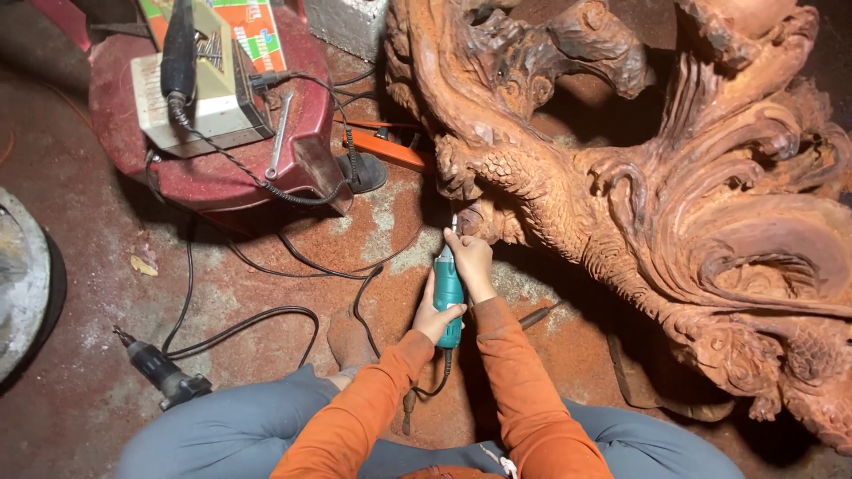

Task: Using a rotary tool to sand and refine the details of a large, intricate wood carving.

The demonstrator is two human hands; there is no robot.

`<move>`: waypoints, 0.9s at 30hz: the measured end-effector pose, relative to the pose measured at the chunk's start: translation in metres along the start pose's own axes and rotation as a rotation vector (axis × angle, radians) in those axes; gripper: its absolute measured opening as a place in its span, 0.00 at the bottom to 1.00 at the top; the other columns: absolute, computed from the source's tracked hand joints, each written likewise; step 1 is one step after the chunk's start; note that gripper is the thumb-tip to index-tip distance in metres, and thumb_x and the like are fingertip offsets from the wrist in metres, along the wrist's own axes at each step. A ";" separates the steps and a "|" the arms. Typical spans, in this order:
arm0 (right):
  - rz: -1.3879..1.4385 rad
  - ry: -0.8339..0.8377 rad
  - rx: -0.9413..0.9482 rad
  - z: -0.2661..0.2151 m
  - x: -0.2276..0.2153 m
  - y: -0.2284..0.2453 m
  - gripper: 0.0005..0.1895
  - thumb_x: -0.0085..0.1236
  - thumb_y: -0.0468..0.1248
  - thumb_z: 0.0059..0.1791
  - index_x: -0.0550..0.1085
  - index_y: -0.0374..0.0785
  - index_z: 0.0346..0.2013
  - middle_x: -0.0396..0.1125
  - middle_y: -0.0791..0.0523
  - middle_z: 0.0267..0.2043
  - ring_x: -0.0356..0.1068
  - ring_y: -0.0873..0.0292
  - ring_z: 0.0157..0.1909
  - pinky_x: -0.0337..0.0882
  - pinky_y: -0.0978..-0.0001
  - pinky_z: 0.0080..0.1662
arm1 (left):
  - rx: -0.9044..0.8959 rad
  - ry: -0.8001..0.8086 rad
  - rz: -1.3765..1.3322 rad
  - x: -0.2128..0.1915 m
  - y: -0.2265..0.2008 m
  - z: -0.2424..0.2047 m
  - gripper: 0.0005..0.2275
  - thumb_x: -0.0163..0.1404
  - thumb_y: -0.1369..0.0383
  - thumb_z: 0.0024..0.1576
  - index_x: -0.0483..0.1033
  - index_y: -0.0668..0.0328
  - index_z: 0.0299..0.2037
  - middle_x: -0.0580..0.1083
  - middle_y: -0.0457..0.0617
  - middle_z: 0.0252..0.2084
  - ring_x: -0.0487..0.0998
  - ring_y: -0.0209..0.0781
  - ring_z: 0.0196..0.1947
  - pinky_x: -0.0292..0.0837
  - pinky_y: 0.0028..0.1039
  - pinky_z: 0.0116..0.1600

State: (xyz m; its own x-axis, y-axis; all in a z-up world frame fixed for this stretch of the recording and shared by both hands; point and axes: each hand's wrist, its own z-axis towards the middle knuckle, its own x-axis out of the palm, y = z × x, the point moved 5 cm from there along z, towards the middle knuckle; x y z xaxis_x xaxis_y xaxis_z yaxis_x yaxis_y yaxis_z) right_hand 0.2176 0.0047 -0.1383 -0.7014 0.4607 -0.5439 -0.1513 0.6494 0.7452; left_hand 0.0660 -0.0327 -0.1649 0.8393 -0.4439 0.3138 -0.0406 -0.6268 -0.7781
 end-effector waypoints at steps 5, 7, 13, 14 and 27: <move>-0.051 0.036 -0.044 -0.011 -0.001 0.014 0.30 0.60 0.63 0.46 0.73 0.41 0.15 0.69 0.48 0.20 0.75 0.44 0.37 0.71 0.61 0.40 | -0.006 -0.017 -0.102 0.001 0.002 -0.005 0.48 0.62 0.75 0.48 0.43 0.35 0.75 0.73 0.65 0.44 0.81 0.54 0.32 0.86 0.43 0.34; -0.022 0.025 -0.041 -0.009 -0.004 0.013 0.30 0.59 0.63 0.46 0.73 0.41 0.16 0.69 0.47 0.22 0.75 0.44 0.39 0.71 0.60 0.41 | 0.015 -0.005 -0.046 -0.005 -0.001 -0.002 0.49 0.62 0.75 0.47 0.42 0.35 0.75 0.72 0.66 0.45 0.81 0.55 0.30 0.86 0.41 0.33; 0.129 -0.020 -0.001 -0.007 -0.008 -0.003 0.28 0.57 0.62 0.48 0.78 0.41 0.23 0.72 0.46 0.28 0.74 0.44 0.45 0.70 0.58 0.47 | 0.044 0.001 0.349 -0.004 -0.042 -0.015 0.49 0.66 0.66 0.42 0.47 0.35 0.75 0.71 0.66 0.57 0.80 0.61 0.47 0.82 0.43 0.46; 0.165 -0.011 0.015 -0.012 -0.010 0.001 0.25 0.56 0.61 0.49 0.81 0.43 0.27 0.75 0.49 0.32 0.74 0.46 0.47 0.70 0.58 0.49 | 0.018 -0.005 0.434 -0.003 -0.049 -0.020 0.49 0.66 0.62 0.41 0.47 0.31 0.75 0.71 0.64 0.58 0.78 0.60 0.52 0.80 0.43 0.54; 0.309 -0.053 -0.014 -0.014 -0.002 -0.002 0.21 0.50 0.58 0.53 0.85 0.52 0.38 0.78 0.54 0.39 0.74 0.48 0.51 0.70 0.59 0.55 | -0.038 0.061 0.809 -0.015 -0.080 -0.018 0.48 0.63 0.54 0.42 0.45 0.17 0.73 0.71 0.60 0.61 0.73 0.58 0.60 0.70 0.41 0.63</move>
State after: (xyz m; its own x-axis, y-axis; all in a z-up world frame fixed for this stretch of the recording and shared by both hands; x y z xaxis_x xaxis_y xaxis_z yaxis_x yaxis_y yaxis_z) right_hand 0.2096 -0.0058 -0.1329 -0.6787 0.6658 -0.3099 0.0538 0.4659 0.8832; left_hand 0.0473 0.0127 -0.0972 0.5112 -0.8025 -0.3076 -0.6413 -0.1179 -0.7582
